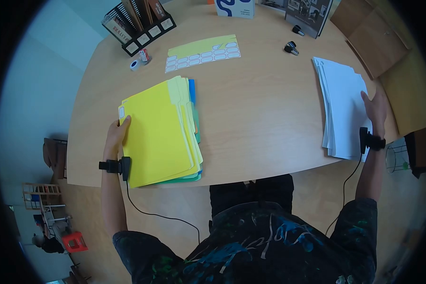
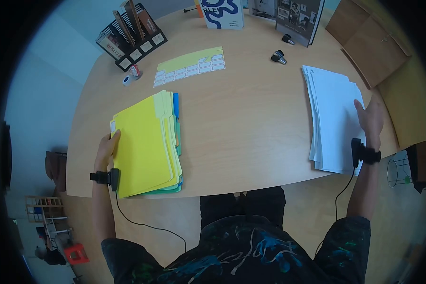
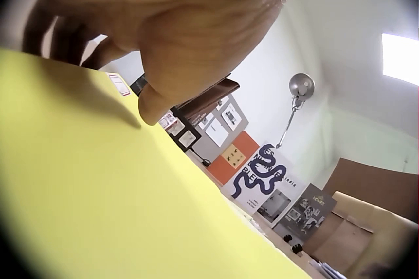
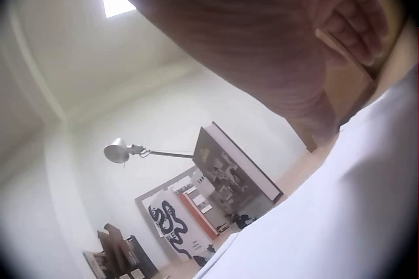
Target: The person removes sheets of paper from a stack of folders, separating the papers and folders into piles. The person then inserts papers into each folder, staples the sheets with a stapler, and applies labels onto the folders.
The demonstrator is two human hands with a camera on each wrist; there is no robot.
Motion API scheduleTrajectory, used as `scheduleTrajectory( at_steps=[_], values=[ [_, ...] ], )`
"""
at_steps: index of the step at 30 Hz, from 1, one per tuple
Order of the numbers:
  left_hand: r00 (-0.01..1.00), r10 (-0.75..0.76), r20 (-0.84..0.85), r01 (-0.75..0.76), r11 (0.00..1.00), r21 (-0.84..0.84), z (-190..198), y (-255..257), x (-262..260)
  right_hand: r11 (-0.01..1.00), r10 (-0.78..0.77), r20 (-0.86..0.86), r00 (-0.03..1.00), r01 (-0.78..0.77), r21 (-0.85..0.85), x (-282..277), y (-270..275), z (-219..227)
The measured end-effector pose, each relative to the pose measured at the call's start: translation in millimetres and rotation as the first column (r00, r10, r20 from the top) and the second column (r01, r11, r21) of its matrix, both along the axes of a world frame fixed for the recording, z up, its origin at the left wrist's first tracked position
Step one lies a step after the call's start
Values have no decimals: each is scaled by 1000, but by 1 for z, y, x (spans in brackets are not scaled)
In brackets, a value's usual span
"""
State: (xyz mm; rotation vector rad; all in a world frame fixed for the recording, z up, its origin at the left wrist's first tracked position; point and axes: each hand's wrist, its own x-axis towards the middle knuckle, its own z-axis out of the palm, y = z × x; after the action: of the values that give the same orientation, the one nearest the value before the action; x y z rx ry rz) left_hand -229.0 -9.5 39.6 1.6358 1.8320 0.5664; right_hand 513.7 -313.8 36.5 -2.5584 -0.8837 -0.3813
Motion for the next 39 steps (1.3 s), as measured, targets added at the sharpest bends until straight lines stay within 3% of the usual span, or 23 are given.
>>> scheduleTrajectory(
  at_steps=[1, 3, 5, 6, 8, 10, 12, 13, 15, 16, 19, 21, 22, 24, 26, 28, 29, 30, 31, 34, 39],
  values=[
    [1000, -15, -18, 14, 999, -38, 6, -8, 5, 999, 1, 257, 966, 11, -43, -41, 7, 20],
    [998, -36, -45, 32, 996, -77, 9, -11, 8, 922, 290, 76, 954, -299, 244, -98, 23, 34],
    [998, -44, 38, 49, 987, -153, 10, -8, 6, 729, 655, -142, 742, -571, 377, -174, 40, 44],
    [998, -51, 28, 54, 988, -145, 10, -6, 6, 681, 729, -303, 613, -611, 404, -204, 48, 39],
    [999, -44, -16, 40, 982, -183, 9, -1, 7, 543, 819, -459, 344, -724, 426, -255, 69, 23],
    [998, -60, -13, 56, 976, -209, 18, -6, 19, 453, 810, -578, 103, -735, 504, -302, 92, 9],
    [994, -68, 80, 87, 960, -264, 19, -6, 20, 430, 693, -720, -31, -784, 448, -333, 114, 0],
    [995, -66, 75, 83, 962, -258, 17, -5, 20, 425, 698, -715, -36, -783, 454, -345, 121, -7],
    [976, -13, 216, 64, 971, -232, 10, -7, 25, 450, 776, -626, 78, -765, 461, -364, 128, -17],
    [965, 27, 263, 28, 979, -202, 7, -8, 29, 447, 782, -618, 83, -766, 462, -367, 130, -11],
    [977, 31, 210, 9, 982, -191, 4, -9, 35, 441, 756, -654, 2, -741, 507, -377, 129, -16],
    [984, 39, 175, 0, 976, -218, 17, -22, 49, 391, 812, -574, -106, -632, 669, -385, 133, -43],
    [988, 49, 144, -14, 972, -236, 26, -27, 57, 392, 813, -573, -105, -629, 671, -386, 130, -38],
    [991, 44, 124, -12, 969, -249, 33, -36, 67, 463, 785, -619, 2, -666, 585, -385, 122, -19],
    [993, 44, 110, -14, 966, -257, 37, -45, 78, 467, 794, -608, 28, -668, 579, -381, 117, -9],
    [984, -30, 177, 78, 959, -273, 38, -54, 89, 463, 804, -593, 49, -676, 573, -377, 113, -15],
    [984, -24, 178, 72, 962, -265, 36, -57, 94, 474, 830, -537, 154, -703, 531, -375, 112, -29],
    [961, -75, 268, 157, 940, -302, 34, -59, 100, 489, 846, -469, 254, -722, 489, -371, 111, -39],
    [925, -122, 359, 247, 911, -329, 31, -60, 108, 482, 850, -462, 252, -726, 491, -363, 109, -40],
    [885, -210, 416, 358, 877, -319, 31, -68, 145, 579, 787, -507, 350, -701, 415, -333, 97, -31],
    [821, -273, 501, 468, 825, -317, 30, -70, 206, 698, 687, -557, 467, -638, 325, -282, 79, -17]
  ],
)
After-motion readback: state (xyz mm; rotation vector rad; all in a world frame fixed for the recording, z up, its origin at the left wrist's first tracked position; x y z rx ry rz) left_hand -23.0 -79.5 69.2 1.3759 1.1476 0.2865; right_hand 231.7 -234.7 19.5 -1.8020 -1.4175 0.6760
